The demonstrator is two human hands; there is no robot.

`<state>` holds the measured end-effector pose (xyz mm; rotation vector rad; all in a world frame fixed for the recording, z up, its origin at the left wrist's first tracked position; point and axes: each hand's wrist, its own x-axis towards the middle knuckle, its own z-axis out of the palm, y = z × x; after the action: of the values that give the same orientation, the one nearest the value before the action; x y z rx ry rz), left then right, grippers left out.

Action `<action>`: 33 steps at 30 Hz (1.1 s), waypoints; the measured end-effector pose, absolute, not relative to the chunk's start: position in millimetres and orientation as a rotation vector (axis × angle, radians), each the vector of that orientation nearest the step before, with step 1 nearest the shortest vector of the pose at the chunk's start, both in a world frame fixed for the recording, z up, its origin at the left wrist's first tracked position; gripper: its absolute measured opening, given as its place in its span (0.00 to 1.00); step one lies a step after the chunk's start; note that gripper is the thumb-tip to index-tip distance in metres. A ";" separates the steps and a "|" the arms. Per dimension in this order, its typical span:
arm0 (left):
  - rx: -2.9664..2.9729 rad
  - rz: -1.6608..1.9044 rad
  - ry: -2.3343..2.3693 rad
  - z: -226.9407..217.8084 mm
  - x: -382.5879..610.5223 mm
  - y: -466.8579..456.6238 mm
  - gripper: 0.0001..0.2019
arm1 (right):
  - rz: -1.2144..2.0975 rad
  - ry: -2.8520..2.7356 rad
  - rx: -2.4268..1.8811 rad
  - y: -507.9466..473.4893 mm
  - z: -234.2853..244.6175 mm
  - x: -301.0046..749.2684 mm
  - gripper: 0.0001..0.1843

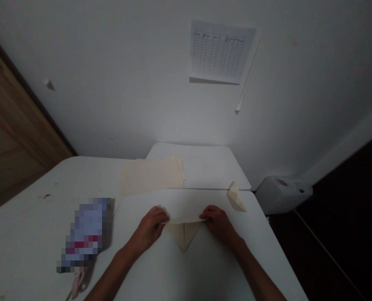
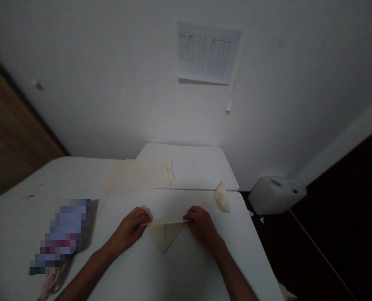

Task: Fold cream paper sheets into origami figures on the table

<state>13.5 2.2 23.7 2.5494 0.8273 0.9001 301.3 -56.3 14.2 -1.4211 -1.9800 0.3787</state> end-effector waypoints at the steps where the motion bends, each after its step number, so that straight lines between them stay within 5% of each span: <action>1: 2.600 0.894 0.825 21.4 12.6 0.7 0.11 | 0.345 -1.999 -1.425 -57.8 12.7 301.6 0.16; 9: 2.910 0.644 0.938 4.8 11.6 -17.8 0.22 | 0.140 -2.150 -1.412 -66.9 9.1 301.3 0.15; 33: 2.773 0.609 0.922 17.3 48.7 -32.6 0.17 | -0.040 -2.262 -1.417 -72.9 20.0 288.4 0.13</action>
<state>48.7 -32.6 17.3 2.7730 0.9218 0.6085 288.4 -72.9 20.0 -1.4173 -2.2617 -0.0404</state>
